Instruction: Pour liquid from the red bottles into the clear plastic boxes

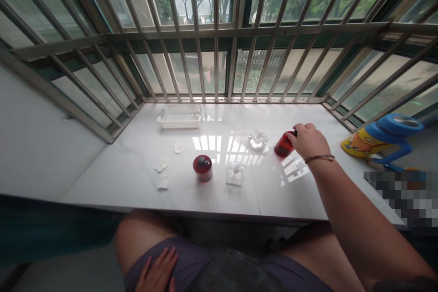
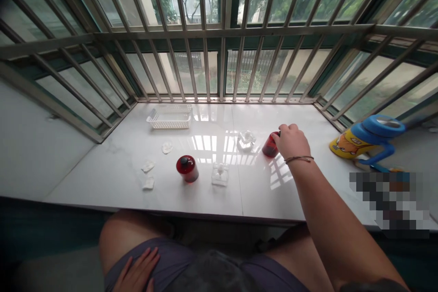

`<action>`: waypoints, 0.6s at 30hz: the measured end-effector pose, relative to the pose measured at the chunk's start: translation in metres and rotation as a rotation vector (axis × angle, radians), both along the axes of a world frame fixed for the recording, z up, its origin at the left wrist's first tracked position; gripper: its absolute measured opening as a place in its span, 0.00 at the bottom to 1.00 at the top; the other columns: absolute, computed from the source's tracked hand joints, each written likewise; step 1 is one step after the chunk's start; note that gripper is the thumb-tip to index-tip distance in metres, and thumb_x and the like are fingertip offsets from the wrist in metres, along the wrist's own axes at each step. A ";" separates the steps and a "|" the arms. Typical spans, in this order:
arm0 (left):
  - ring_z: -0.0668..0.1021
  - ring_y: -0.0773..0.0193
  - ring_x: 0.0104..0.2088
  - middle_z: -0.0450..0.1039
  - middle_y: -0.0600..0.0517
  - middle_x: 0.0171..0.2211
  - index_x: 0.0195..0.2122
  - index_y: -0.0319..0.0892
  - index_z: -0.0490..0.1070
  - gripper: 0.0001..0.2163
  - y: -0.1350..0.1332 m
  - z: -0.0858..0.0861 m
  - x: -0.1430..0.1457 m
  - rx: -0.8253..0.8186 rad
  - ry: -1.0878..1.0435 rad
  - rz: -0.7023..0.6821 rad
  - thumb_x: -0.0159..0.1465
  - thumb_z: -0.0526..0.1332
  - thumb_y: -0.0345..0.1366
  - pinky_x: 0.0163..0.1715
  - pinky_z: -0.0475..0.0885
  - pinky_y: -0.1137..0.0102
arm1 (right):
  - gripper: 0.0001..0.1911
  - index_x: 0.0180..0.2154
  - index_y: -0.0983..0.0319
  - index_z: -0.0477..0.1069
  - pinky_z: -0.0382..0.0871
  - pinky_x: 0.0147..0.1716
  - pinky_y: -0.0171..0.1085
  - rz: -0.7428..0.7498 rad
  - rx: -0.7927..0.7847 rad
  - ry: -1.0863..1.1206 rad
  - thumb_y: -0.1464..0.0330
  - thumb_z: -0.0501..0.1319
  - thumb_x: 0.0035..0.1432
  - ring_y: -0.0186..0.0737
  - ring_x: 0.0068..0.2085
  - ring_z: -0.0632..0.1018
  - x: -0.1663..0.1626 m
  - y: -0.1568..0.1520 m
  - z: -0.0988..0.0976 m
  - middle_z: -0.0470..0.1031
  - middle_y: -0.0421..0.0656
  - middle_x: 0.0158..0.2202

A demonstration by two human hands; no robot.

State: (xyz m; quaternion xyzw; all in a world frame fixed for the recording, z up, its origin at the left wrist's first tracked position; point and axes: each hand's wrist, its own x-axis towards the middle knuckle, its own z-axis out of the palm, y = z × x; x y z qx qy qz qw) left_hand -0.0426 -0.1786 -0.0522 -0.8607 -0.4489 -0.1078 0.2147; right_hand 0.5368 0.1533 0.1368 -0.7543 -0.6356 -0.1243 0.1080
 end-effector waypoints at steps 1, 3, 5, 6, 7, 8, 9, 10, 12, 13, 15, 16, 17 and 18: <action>0.86 0.62 0.52 0.83 0.58 0.57 0.56 0.51 0.82 0.21 0.003 0.001 0.003 -0.001 -0.006 0.005 0.63 0.60 0.33 0.52 0.78 0.67 | 0.20 0.52 0.66 0.78 0.67 0.41 0.44 0.014 0.062 -0.003 0.58 0.58 0.72 0.52 0.42 0.76 0.000 -0.007 0.000 0.75 0.57 0.47; 0.86 0.63 0.53 0.84 0.58 0.57 0.56 0.50 0.81 0.21 0.008 0.003 0.008 -0.010 -0.027 0.017 0.63 0.60 0.33 0.54 0.76 0.67 | 0.18 0.51 0.65 0.78 0.69 0.44 0.45 0.063 0.215 0.021 0.60 0.56 0.73 0.53 0.45 0.77 -0.002 -0.027 -0.001 0.77 0.56 0.48; 0.86 0.63 0.52 0.84 0.58 0.56 0.56 0.50 0.81 0.20 0.013 0.004 0.013 -0.042 -0.055 0.018 0.63 0.61 0.33 0.56 0.75 0.67 | 0.16 0.50 0.64 0.78 0.71 0.45 0.44 0.129 0.336 0.086 0.63 0.55 0.74 0.52 0.46 0.79 -0.009 -0.056 -0.005 0.79 0.54 0.47; 0.86 0.62 0.52 0.85 0.58 0.55 0.55 0.50 0.81 0.20 0.015 0.005 0.017 -0.069 -0.075 0.019 0.63 0.62 0.34 0.56 0.75 0.67 | 0.15 0.50 0.63 0.78 0.72 0.45 0.44 0.170 0.361 0.120 0.63 0.55 0.74 0.51 0.45 0.80 -0.015 -0.073 -0.010 0.80 0.52 0.47; 0.86 0.61 0.51 0.85 0.57 0.54 0.55 0.49 0.81 0.19 0.018 0.005 0.021 -0.109 -0.100 0.020 0.63 0.63 0.34 0.57 0.75 0.67 | 0.14 0.50 0.62 0.78 0.73 0.45 0.43 0.215 0.367 0.160 0.63 0.56 0.74 0.50 0.45 0.80 -0.022 -0.091 -0.016 0.80 0.51 0.46; 0.86 0.60 0.51 0.86 0.56 0.53 0.54 0.49 0.81 0.18 0.021 0.004 0.026 -0.162 -0.130 0.021 0.63 0.64 0.35 0.57 0.76 0.67 | 0.13 0.50 0.61 0.78 0.73 0.46 0.43 0.274 0.344 0.203 0.62 0.57 0.74 0.48 0.45 0.81 -0.032 -0.109 -0.024 0.81 0.50 0.46; 0.87 0.58 0.50 0.86 0.54 0.52 0.53 0.48 0.82 0.17 0.024 0.003 0.033 -0.231 -0.167 0.037 0.63 0.64 0.34 0.57 0.77 0.66 | 0.12 0.50 0.60 0.77 0.74 0.47 0.42 0.350 0.308 0.253 0.62 0.58 0.74 0.47 0.45 0.81 -0.042 -0.129 -0.034 0.82 0.49 0.47; 0.87 0.57 0.49 0.87 0.53 0.50 0.51 0.48 0.82 0.16 0.027 0.003 0.042 -0.321 -0.206 0.065 0.63 0.64 0.33 0.56 0.78 0.66 | 0.12 0.50 0.58 0.78 0.75 0.48 0.42 0.438 0.252 0.310 0.63 0.57 0.75 0.46 0.46 0.82 -0.053 -0.148 -0.046 0.82 0.48 0.46; 0.88 0.57 0.44 0.88 0.51 0.45 0.45 0.47 0.83 0.13 0.035 0.002 0.063 -0.560 -0.269 0.168 0.64 0.62 0.30 0.51 0.80 0.66 | 0.14 0.51 0.56 0.78 0.76 0.50 0.41 0.627 0.034 0.414 0.67 0.54 0.76 0.44 0.46 0.82 -0.075 -0.186 -0.077 0.82 0.47 0.47; 0.87 0.57 0.39 0.87 0.50 0.39 0.39 0.47 0.83 0.10 0.040 0.002 0.075 -0.695 -0.279 0.213 0.64 0.61 0.29 0.45 0.81 0.67 | 0.15 0.51 0.54 0.79 0.76 0.47 0.40 0.709 -0.067 0.437 0.68 0.53 0.75 0.43 0.44 0.82 -0.085 -0.203 -0.095 0.83 0.46 0.44; 0.87 0.56 0.36 0.86 0.48 0.35 0.35 0.45 0.82 0.11 0.052 0.006 0.101 -0.873 -0.271 0.224 0.67 0.59 0.31 0.39 0.80 0.68 | 0.14 0.42 0.54 0.81 0.76 0.38 0.39 0.783 -0.193 0.440 0.68 0.56 0.73 0.43 0.35 0.81 -0.099 -0.232 -0.134 0.81 0.43 0.35; 0.87 0.56 0.37 0.86 0.48 0.35 0.35 0.45 0.82 0.11 0.059 0.011 0.114 -0.913 -0.301 0.196 0.68 0.58 0.31 0.39 0.79 0.69 | 0.12 0.39 0.54 0.80 0.75 0.37 0.39 0.766 -0.268 0.438 0.68 0.58 0.71 0.44 0.34 0.82 -0.103 -0.243 -0.153 0.81 0.43 0.33; 0.87 0.56 0.38 0.86 0.48 0.36 0.37 0.46 0.82 0.11 0.065 0.018 0.126 -0.940 -0.353 0.141 0.69 0.58 0.32 0.39 0.79 0.70 | 0.11 0.36 0.55 0.80 0.75 0.37 0.39 0.730 -0.350 0.450 0.69 0.59 0.69 0.45 0.34 0.82 -0.105 -0.252 -0.172 0.81 0.43 0.32; 0.87 0.57 0.38 0.86 0.48 0.36 0.37 0.46 0.82 0.11 0.072 0.028 0.139 -0.947 -0.426 0.087 0.69 0.58 0.33 0.40 0.78 0.70 | 0.10 0.35 0.55 0.80 0.76 0.38 0.40 0.663 -0.446 0.464 0.69 0.60 0.68 0.47 0.35 0.84 -0.105 -0.260 -0.188 0.81 0.44 0.33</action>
